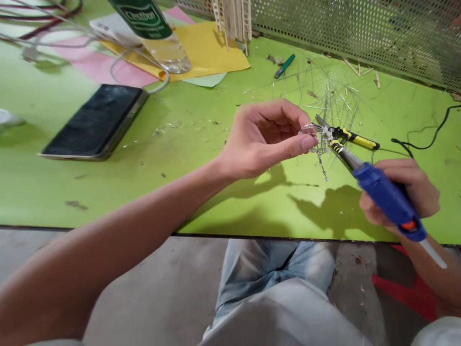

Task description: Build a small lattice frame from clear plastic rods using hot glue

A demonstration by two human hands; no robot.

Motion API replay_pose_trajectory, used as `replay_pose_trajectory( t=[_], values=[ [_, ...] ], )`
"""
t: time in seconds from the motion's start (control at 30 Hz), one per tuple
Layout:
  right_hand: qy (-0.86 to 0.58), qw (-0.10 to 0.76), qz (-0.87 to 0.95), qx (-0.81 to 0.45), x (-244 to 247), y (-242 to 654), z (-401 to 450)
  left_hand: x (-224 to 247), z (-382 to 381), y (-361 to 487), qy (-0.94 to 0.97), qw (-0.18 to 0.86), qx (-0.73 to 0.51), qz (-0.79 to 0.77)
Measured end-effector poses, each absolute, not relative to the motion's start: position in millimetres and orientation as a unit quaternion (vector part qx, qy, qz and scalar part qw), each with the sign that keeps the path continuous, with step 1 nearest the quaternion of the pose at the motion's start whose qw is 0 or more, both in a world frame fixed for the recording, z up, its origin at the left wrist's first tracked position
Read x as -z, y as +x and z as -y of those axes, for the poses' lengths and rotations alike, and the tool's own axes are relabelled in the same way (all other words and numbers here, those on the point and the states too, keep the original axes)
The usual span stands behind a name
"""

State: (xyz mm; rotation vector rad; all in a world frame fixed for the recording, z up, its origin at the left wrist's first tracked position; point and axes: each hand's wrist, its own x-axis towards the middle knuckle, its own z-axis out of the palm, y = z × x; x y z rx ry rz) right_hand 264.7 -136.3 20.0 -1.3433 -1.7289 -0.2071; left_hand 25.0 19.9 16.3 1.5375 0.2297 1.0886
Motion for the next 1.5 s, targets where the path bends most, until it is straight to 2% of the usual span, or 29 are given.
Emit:
replay_pose_trajectory(
  t=[0.1,0.27,0.47,0.67,0.87,1.23,1.5],
  values=[
    [-0.536,0.534,0.651,0.061,-24.5,250.7,131.4,-15.2,-18.5,25.0,0.668,0.593,-0.442,-0.078],
    [-0.567,0.537,0.610,-0.134,-19.7,242.8,123.0,-14.9,-14.4,26.2,0.674,0.614,-0.405,-0.067],
    [-0.540,0.524,0.614,-0.238,-10.7,251.2,121.9,-18.6,-7.3,22.5,0.663,0.631,-0.388,-0.110],
    [-0.544,0.537,0.603,-0.227,-14.5,249.1,126.9,-13.7,-9.4,23.1,0.653,0.647,-0.388,-0.067],
    [-0.586,0.500,0.587,-0.248,-10.7,255.2,132.2,-11.3,-7.6,24.7,0.678,0.605,-0.415,-0.048],
    [-0.586,0.508,0.581,-0.246,-20.7,250.3,130.7,1.1,-17.7,30.5,0.702,0.574,-0.421,-0.012],
    [-0.558,0.523,0.615,-0.190,-27.9,247.9,131.6,0.8,-9.6,27.5,0.722,0.533,-0.432,-0.086]
  ],
)
